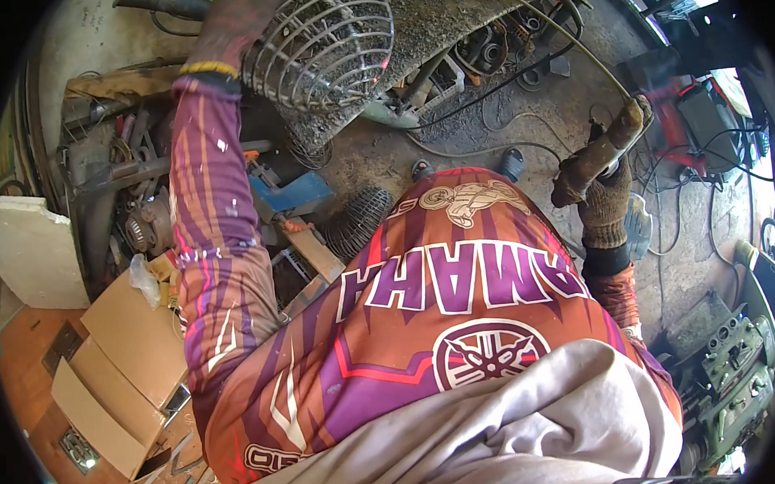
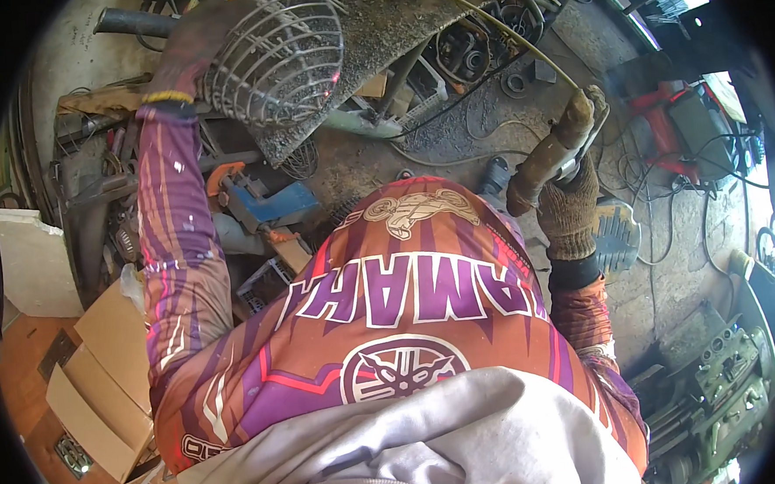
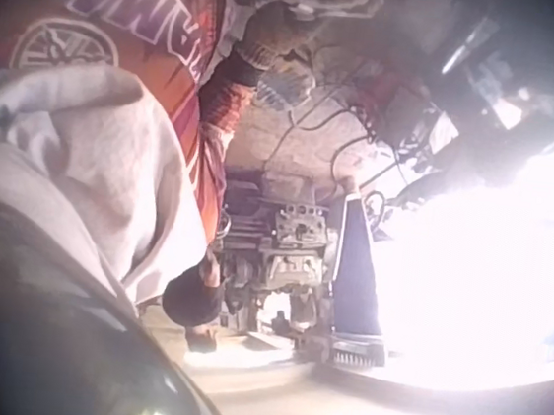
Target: The person welds metal rods onto a circular metal frame using a welding torch.
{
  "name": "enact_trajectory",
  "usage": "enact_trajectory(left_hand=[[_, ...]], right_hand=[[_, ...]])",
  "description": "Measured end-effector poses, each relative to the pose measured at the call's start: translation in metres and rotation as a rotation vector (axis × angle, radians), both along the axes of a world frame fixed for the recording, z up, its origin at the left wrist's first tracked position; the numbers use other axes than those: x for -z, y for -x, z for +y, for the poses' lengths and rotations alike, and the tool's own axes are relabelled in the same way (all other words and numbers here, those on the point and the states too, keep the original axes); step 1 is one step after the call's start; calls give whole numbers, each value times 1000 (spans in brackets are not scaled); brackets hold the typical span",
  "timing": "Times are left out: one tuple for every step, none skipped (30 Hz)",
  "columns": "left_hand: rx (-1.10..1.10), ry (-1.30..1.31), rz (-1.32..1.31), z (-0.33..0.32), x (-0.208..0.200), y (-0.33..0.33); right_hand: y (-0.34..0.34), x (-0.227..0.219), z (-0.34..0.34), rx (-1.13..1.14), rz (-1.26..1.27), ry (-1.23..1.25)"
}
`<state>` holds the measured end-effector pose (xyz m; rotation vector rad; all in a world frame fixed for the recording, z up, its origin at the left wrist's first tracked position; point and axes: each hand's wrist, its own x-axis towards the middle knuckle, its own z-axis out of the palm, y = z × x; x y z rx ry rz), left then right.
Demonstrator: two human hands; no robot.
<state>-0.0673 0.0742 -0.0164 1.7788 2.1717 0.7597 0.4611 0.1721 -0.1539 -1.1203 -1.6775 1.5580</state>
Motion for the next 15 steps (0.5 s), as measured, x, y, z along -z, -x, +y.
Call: enact_trajectory(left_hand=[[-82, 26, -127, 11, 4, -2], [-165, 52, -253, 22, 7, -5], [-247, 81, -383, 34, 9, -11], [-325, 111, -514, 46, 13, -18], [-404, 142, -646, 55, 15, -24], [-347, 179, -455, 64, 10, -36], [-294, 211, -263, 65, -2, -51], [-253, 236, -65, 64, -10, -61], [-288, 157, 127, 59, -5, -65], [-324, 74, 327, 55, 3, -69], [-360, -6, 526, 53, 7, -72], [-410, 176, 430, 55, -16, -91], [-463, 348, 325, 56, -38, -108], [-413, 111, 346, 51, -28, -98], [-341, -131, 355, 50, -3, -85]], right_hand=[[0, -2, -1, 9, 30, 25], [0, -3, -1, 4, 16, 11], [0, -4, -1, -2, 0, -2], [-1, -4, -2, -4, -19, -15], [0, -6, -3, 7, -13, -8], [0, -10, -4, 28, -9, -3], [-1, -13, -4, 43, -2, 3], [-3, -11, -4, 49, -17, 20], [-6, -6, -4, 45, -27, 37], [-3, -6, -3, 42, -31, 49], [-1, -10, -5, 34, -37, 11], [4, -18, -7, 22, -34, -30], [10, -23, -8, 9, -28, -78], [14, -24, -8, 25, 8, -43], [19, -29, -10, 33, -5, -59]])
